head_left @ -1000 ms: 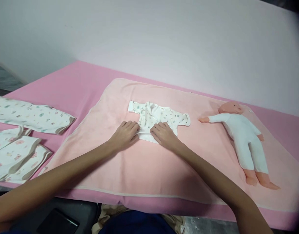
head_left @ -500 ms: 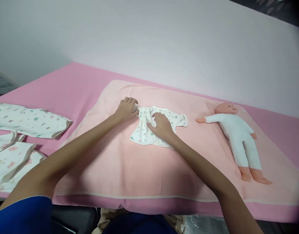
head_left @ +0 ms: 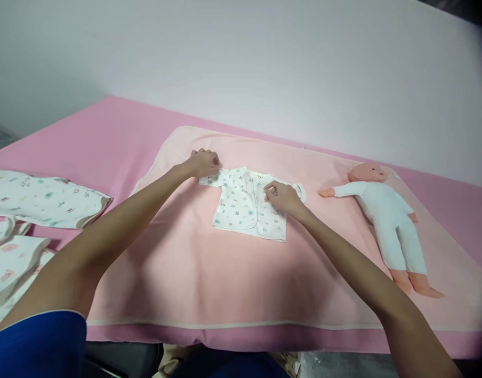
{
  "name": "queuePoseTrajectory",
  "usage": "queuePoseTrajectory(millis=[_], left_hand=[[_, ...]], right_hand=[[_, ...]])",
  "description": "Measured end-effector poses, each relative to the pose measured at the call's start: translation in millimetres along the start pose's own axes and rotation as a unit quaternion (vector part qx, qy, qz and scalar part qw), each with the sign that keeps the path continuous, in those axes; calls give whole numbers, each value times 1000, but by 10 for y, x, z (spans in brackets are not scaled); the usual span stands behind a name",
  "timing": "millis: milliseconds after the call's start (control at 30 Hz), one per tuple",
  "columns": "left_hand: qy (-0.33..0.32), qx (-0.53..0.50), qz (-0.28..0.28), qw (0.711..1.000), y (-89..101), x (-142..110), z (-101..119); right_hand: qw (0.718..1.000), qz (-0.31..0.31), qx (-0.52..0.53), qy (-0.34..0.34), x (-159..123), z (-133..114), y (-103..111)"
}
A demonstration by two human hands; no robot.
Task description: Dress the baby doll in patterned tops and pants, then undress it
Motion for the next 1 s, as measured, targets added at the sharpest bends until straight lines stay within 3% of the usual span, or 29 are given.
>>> queuePoseTrajectory(millis=[67, 133, 300, 400, 467, 567, 667, 833, 900, 1000], left_hand=[[-35, -25, 5, 999, -11, 89, 218], [-54, -38, -21, 998, -69, 210, 407], [-12, -12, -148, 989, -127, 462, 495], [-38, -39, -188, 981, 2, 429, 447], [-60, -69, -185, 978, 119, 334, 431], [-103, -118, -136, 978, 317, 120, 506], [-145, -162, -42, 975, 577, -164, 732], [-192, -221, 186, 938, 1176, -725, 1267], [-212, -209, 228, 927, 1381, -930, 1471], [-228, -179, 281, 915, 1678, -1231, 1697]], right_hand=[[994, 70, -83, 19, 81, 45, 134], [981, 98, -167, 9, 222, 127, 247], [984, -32, -168, -58, 520, 427, 470], [986, -125, -113, -10, 483, 458, 585], [989, -131, -31, 52, 388, 396, 680], [981, -90, 115, 129, 192, 238, 832], [964, -57, 181, 184, -30, -1, 957], [958, 58, 155, 235, -410, -516, 1291], [947, 134, 127, 261, -594, -736, 1498], [910, 277, 83, 298, -917, -1015, 1851]])
Point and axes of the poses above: each hand's wrist, its own x-axis towards the middle knuckle, its own y-axis out of the back of the hand, z = x × y, the point moved 5 cm from there along x, towards the middle knuckle, and after that the axes turned 3 degrees about -z, right-handed, at the moved point
